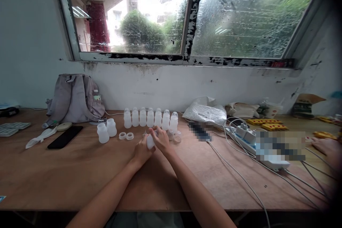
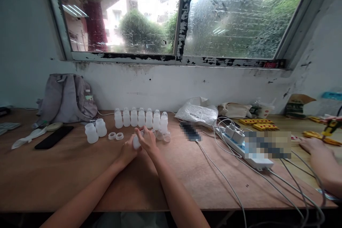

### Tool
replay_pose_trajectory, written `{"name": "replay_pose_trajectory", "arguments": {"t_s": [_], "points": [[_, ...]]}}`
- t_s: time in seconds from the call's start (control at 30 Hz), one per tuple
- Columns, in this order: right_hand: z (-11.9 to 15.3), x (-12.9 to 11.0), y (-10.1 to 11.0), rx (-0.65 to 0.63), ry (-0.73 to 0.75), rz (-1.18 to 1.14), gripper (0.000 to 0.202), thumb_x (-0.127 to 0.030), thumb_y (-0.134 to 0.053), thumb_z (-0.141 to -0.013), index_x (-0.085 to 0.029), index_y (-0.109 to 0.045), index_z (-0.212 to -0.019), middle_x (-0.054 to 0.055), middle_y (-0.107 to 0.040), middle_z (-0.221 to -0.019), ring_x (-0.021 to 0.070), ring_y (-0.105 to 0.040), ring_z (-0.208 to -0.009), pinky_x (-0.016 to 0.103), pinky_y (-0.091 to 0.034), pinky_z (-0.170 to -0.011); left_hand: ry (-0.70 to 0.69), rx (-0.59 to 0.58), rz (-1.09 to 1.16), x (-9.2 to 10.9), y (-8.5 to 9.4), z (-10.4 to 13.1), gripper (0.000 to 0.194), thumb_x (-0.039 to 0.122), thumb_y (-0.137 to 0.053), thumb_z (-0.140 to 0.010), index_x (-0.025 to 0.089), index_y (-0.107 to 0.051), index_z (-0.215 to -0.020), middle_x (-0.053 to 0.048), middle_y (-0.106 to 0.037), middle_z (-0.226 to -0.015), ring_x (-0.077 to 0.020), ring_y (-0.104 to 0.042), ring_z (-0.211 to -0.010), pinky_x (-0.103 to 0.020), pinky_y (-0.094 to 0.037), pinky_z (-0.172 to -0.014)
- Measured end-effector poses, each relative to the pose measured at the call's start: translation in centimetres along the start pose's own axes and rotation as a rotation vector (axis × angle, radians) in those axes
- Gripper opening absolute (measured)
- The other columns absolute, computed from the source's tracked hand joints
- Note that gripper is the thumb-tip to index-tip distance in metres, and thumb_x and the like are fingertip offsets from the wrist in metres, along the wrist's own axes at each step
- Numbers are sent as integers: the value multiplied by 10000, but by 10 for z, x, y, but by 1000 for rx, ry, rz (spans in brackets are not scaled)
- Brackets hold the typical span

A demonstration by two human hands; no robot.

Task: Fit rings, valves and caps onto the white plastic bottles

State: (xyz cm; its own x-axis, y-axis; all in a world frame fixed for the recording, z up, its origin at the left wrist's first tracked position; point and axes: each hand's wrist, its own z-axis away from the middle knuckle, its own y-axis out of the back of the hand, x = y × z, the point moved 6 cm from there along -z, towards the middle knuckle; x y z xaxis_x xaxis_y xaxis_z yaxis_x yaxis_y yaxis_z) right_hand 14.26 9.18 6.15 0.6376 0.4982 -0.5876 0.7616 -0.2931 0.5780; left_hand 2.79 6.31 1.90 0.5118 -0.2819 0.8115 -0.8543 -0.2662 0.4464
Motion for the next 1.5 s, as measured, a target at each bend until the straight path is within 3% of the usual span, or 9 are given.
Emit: {"name": "replay_pose_trajectory", "arguments": {"t_s": [0.17,0.33,0.4,0.53,0.8,1.0,1.2,1.43,1.5], "points": [[1,-4,2,86,-67,-63,316,-453,-497,-728,-196,-501,-545,-1,-534,-533,140,-494,-536,231,-324,-507,-55,-230,326,8,-8,-2,314,39,-620,-475,193,-579,-745,-3,-573,-660,-176,-525,-626,-242,-369,-553],[0,-9,-3,-99,-148,-553,342,-478,-506,-709,-184,-471,-539,-40,-412,-459,86,-372,-392,211,-265,-368,296,-740,913,15,-20,17,194,169,-532,-585,138,-559,-774,-18,-541,-592,-144,-509,-485,-252,-373,-471],[-1,-13,-7,-198,-177,-698,326,-499,-513,-706,-181,-519,-636,-49,-419,-473,69,-333,-354,205,-236,-332,368,-799,1073,17,-17,21,245,193,-496,-611,130,-554,-841,-22,-538,-616,-137,-522,-501,-256,-396,-492],[-6,-5,-3,-136,-128,-666,326,-494,-576,-671,-193,-556,-796,-62,-417,-488,68,-333,-394,193,-250,-360,396,-773,1156,11,-16,19,270,186,-494,-623,107,-552,-874,-24,-527,-621,-124,-524,-523,-246,-408,-507],[-5,25,4,35,-65,-451,306,-483,-590,-656,-180,-570,-687,-65,-354,-459,79,-314,-448,207,-237,-419,360,-655,1211,12,-6,9,365,326,-545,-707,161,-507,-1030,-3,-516,-624,-113,-511,-509,-234,-403,-489],[-7,21,0,16,-212,-735,384,-543,-508,-693,-182,-475,-566,-56,-368,-476,70,-307,-418,216,-241,-405,445,-705,1070,10,-17,14,538,595,-422,-749,133,-534,-1002,-66,-584,-701,-156,-561,-478,-270,-428,-432],[-5,25,-6,-65,-309,-905,364,-531,-568,-639,-170,-519,-624,-63,-370,-481,58,-290,-393,208,-222,-379,470,-735,1005,5,-24,16,504,573,-445,-746,100,-581,-854,-93,-600,-696,-172,-579,-514,-281,-452,-460],[-8,24,-2,-9,-285,-927,337,-483,-562,-662,-155,-608,-722,-41,-428,-542,75,-364,-469,205,-287,-434,93,-254,713,6,-1,-9,258,282,-708,-599,158,-629,-811,-27,-602,-726,-148,-544,-685,-202,-417,-598],[-10,22,1,15,-245,-907,331,-479,-553,-672,-161,-622,-733,-33,-460,-561,81,-388,-494,207,-307,-456,52,-205,655,8,4,-11,253,213,-727,-557,166,-643,-791,-18,-608,-739,-158,-536,-726,-201,-405,-639]]}}
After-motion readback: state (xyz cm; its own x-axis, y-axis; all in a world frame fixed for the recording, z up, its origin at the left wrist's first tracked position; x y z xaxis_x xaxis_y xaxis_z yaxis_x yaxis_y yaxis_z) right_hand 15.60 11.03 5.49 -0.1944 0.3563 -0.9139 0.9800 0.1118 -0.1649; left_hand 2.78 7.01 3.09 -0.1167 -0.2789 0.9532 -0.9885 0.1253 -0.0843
